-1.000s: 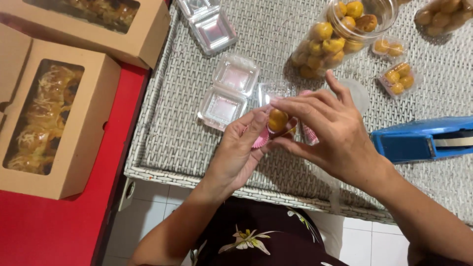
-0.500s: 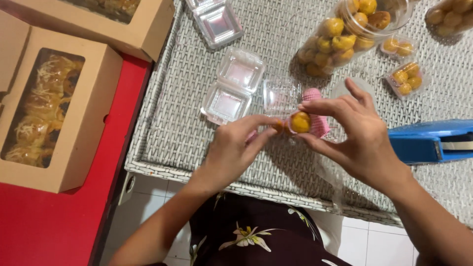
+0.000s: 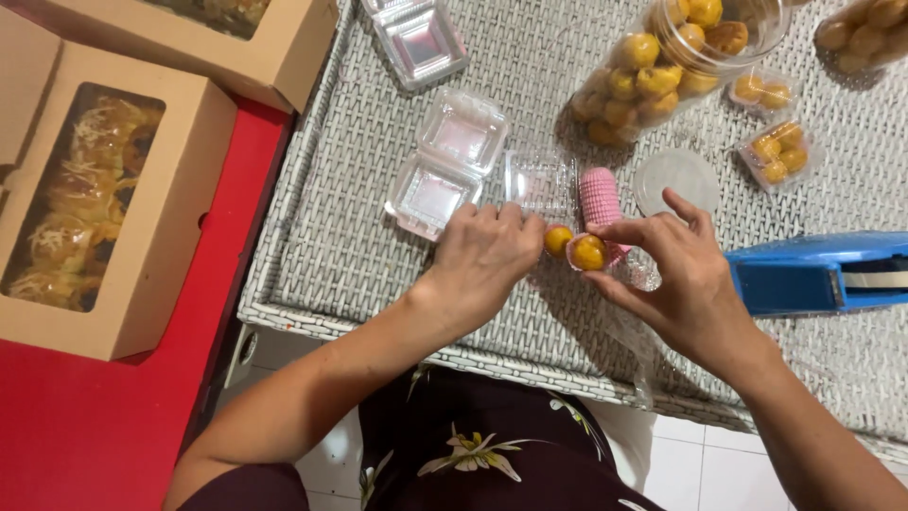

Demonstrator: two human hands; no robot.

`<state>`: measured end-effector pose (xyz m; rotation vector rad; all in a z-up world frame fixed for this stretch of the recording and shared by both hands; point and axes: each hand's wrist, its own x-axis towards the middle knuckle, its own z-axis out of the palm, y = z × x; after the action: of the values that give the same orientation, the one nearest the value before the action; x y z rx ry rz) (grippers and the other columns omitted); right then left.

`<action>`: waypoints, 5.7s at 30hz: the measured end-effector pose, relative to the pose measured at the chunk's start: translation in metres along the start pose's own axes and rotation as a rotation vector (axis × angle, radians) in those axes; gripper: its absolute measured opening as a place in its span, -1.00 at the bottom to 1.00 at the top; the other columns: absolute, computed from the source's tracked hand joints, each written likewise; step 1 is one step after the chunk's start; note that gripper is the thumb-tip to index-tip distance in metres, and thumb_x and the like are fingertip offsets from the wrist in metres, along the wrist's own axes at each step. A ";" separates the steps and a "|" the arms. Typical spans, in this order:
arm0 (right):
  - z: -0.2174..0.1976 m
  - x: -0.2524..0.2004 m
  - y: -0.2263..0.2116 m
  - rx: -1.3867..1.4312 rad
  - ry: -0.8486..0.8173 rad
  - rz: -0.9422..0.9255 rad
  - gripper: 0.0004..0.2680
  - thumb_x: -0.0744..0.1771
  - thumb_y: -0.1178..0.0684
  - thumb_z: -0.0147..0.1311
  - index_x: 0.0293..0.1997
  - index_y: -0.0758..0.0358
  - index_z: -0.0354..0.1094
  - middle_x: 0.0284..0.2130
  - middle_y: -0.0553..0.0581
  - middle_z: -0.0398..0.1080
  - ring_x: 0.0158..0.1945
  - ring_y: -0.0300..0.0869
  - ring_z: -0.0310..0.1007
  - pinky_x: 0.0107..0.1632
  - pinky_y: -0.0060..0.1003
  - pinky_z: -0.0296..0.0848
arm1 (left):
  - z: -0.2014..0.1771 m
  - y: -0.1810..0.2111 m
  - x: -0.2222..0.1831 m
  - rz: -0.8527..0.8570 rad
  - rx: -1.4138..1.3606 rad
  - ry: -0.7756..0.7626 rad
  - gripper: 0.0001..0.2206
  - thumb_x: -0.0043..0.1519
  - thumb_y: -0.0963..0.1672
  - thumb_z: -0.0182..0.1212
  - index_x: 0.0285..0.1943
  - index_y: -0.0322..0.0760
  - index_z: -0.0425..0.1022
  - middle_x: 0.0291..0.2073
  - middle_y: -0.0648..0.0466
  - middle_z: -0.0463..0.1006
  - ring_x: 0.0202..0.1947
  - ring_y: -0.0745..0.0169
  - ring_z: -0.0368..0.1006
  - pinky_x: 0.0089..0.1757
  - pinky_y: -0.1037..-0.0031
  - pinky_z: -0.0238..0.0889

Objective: Packaging cookies by placing them into individual paper liners and then into plastic trays

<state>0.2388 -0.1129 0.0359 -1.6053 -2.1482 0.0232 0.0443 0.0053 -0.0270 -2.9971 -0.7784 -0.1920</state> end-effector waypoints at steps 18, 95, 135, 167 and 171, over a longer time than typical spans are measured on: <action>0.018 -0.004 -0.001 0.048 -0.019 0.016 -0.67 0.27 -0.01 0.37 0.05 0.26 0.37 -0.16 0.17 0.53 -0.02 0.03 0.49 0.19 -0.04 0.27 | 0.009 -0.007 0.012 0.028 -0.040 0.009 -0.96 0.24 -0.23 0.28 -0.21 -0.26 0.53 -0.43 0.08 0.55 -0.51 0.25 0.45 -0.48 0.41 0.36; 0.029 0.007 0.013 0.071 0.045 -0.124 -0.67 0.29 0.12 0.40 0.05 0.37 0.30 -0.13 0.23 0.50 -0.13 -0.04 0.50 0.18 -0.03 0.32 | -0.020 -0.029 0.037 0.088 -0.504 -0.337 -0.72 0.19 -0.28 0.08 0.07 -0.35 0.22 -0.14 -0.20 0.45 -0.20 -0.33 0.50 -0.25 -0.03 0.39; 0.022 0.003 0.012 0.055 0.037 -0.097 -0.68 0.30 0.12 0.37 0.06 0.30 0.28 -0.15 0.13 0.52 -0.16 -0.07 0.51 0.20 0.01 0.31 | -0.029 -0.028 0.032 0.020 -0.576 -0.378 -0.84 0.23 -0.23 0.11 -0.07 -0.30 0.25 -0.27 -0.04 0.44 -0.33 0.03 0.43 -0.28 0.25 0.41; 0.041 0.054 0.012 0.024 -0.323 -0.147 -0.68 0.25 0.07 0.36 0.00 0.05 0.24 -0.21 -0.08 0.58 -0.09 -0.06 0.37 0.17 -0.07 0.04 | -0.061 -0.051 0.024 -0.181 -0.748 -0.284 -0.79 0.25 -0.14 0.28 -0.11 -0.30 0.32 -0.18 -0.07 0.50 -0.25 0.08 0.48 -0.24 0.38 0.46; 0.038 0.051 0.012 0.126 -0.463 0.101 -0.70 0.29 -0.22 0.20 0.09 -0.07 0.40 -0.02 0.01 0.43 0.17 0.03 0.08 0.25 0.05 0.00 | -0.040 -0.045 0.019 -0.134 -0.635 -0.290 -0.74 0.26 -0.13 0.32 -0.04 -0.38 0.36 -0.14 -0.10 0.46 -0.24 0.03 0.47 -0.21 0.33 0.50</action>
<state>0.2244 -0.0533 0.0160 -1.7612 -2.3333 0.6038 0.0345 0.0505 0.0154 -3.6242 -1.1318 0.0001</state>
